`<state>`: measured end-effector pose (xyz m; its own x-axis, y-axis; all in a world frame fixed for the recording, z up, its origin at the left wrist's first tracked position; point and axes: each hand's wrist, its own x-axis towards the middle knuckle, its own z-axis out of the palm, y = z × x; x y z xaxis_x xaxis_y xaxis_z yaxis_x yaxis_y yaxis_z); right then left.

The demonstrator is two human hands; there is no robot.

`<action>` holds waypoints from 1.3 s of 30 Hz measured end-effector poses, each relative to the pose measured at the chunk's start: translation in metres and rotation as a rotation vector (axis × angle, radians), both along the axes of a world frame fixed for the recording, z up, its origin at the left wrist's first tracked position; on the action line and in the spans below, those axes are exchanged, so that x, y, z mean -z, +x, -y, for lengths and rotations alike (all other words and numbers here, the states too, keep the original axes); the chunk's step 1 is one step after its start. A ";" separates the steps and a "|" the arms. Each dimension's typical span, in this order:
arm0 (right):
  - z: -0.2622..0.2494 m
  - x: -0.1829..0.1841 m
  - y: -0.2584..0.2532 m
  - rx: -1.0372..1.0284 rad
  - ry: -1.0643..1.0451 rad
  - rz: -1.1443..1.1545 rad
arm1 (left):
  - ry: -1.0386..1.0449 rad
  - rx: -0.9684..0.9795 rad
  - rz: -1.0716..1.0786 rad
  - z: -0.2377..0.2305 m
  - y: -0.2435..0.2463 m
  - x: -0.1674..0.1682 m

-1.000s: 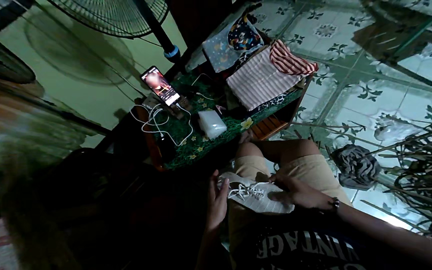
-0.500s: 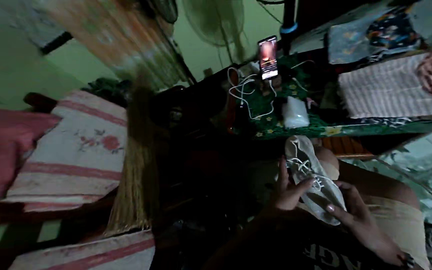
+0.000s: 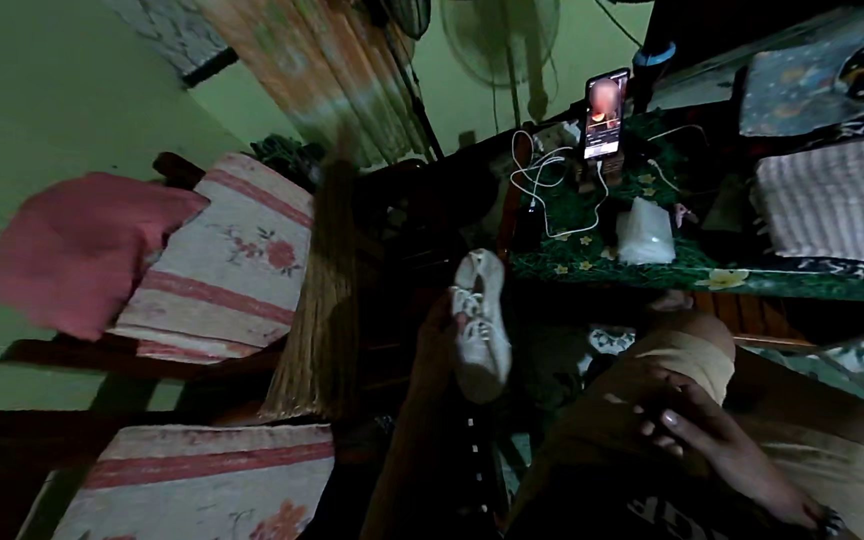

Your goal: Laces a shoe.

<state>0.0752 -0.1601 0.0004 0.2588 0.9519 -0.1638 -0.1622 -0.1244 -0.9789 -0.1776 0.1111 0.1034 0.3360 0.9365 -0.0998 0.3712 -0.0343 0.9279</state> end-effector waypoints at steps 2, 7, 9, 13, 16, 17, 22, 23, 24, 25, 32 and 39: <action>-0.001 0.000 0.002 0.011 -0.033 -0.022 | 0.027 -0.077 -0.127 -0.020 -0.036 -0.005; -0.001 0.005 0.002 0.034 -0.026 -0.044 | 0.052 -0.219 -0.359 -0.054 -0.106 0.011; -0.001 0.007 0.002 0.037 -0.026 -0.043 | 0.069 -0.222 -0.367 -0.055 -0.122 0.012; -0.001 0.005 0.001 0.036 -0.041 -0.050 | 0.146 -0.215 -0.439 -0.064 -0.141 0.020; -0.001 0.004 0.000 0.047 -0.044 -0.054 | 0.175 -0.228 -0.546 -0.072 -0.146 0.026; 0.000 0.004 0.000 0.049 -0.044 -0.054 | 0.176 -0.231 -0.580 -0.074 -0.147 0.026; 0.001 0.006 0.000 0.063 -0.040 -0.039 | 0.121 -0.267 -0.726 -0.073 -0.148 0.021; 0.001 0.005 -0.001 0.066 -0.042 -0.041 | 0.117 -0.267 -0.748 -0.074 -0.150 0.021; 0.001 0.004 -0.001 0.067 -0.042 -0.042 | 0.113 -0.265 -0.766 -0.073 -0.150 0.020; 0.000 0.004 -0.001 0.068 -0.042 -0.041 | 0.110 -0.266 -0.784 -0.073 -0.149 0.018; 0.002 0.004 -0.001 0.068 -0.054 -0.045 | 0.154 -0.379 -0.808 -0.064 -0.147 0.022; 0.002 0.006 -0.002 0.077 -0.056 -0.037 | 0.199 -0.451 -0.859 -0.059 -0.146 0.019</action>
<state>0.0737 -0.1618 -0.0051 0.3238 0.9184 -0.2274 -0.2091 -0.1649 -0.9639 -0.3235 0.1697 0.0839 -0.1689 0.9851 0.0309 0.9323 0.1495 0.3294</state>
